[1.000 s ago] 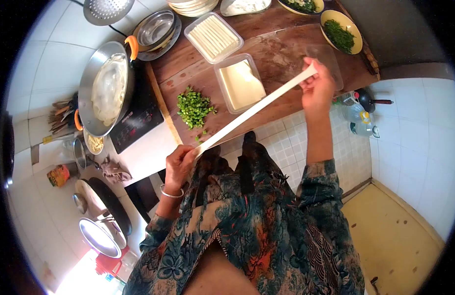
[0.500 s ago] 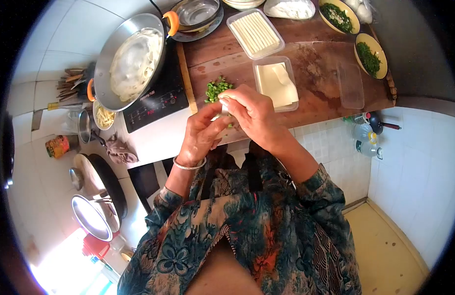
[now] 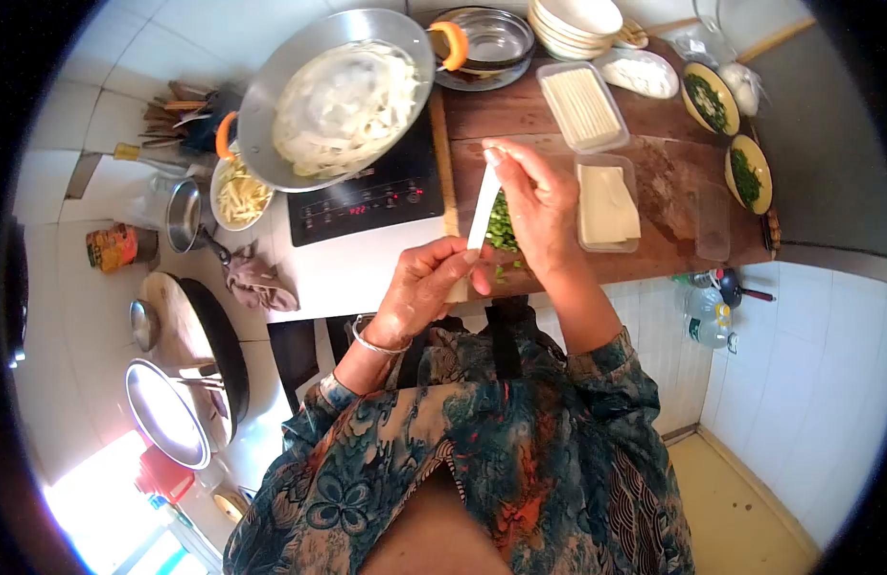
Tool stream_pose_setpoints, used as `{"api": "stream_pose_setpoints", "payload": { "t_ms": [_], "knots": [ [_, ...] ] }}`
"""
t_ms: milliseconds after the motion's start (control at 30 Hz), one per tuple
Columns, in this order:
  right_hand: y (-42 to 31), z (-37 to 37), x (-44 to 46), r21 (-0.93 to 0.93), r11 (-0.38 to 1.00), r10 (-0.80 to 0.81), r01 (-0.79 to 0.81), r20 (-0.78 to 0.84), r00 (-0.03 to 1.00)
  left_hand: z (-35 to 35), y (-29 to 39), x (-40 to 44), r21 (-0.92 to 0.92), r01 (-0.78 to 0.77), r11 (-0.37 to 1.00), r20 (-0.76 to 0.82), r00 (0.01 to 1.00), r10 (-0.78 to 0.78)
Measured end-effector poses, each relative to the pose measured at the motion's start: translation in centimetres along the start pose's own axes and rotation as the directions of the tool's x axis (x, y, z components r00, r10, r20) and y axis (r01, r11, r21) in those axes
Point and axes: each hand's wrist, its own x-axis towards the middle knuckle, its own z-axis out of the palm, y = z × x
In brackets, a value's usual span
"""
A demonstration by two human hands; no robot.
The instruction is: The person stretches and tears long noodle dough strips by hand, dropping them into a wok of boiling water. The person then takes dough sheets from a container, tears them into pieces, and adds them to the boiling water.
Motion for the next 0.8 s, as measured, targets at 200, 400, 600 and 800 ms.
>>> {"api": "stream_pose_setpoints", "payload": {
  "t_ms": [200, 400, 600, 800],
  "knots": [
    [-3.6, 3.7, 2.1, 0.049, 0.997, -0.049, 0.053, -0.091, 0.995, -5.7, 0.0, -3.0, 0.074, 0.072, 0.995, 0.003, 0.997, -0.072],
    [-6.9, 6.1, 6.2, -0.006, 0.965, -0.257, 0.262, -0.231, 0.939, -11.2, -1.1, -7.0, 0.125, 0.167, 0.978, -0.081, 0.984, -0.158],
    [-9.6, 7.0, 11.8, 0.062, 0.943, -0.295, 0.326, -0.293, 0.910, -15.5, -3.6, -11.0, 0.193, 0.191, 0.962, -0.185, 0.970, -0.156],
    [-11.7, 7.8, 16.1, 0.264, 0.909, -0.259, 0.324, -0.251, 0.933, -17.8, -6.7, -13.4, 0.182, 0.173, 0.968, -0.257, 0.958, -0.123]
  ]
}}
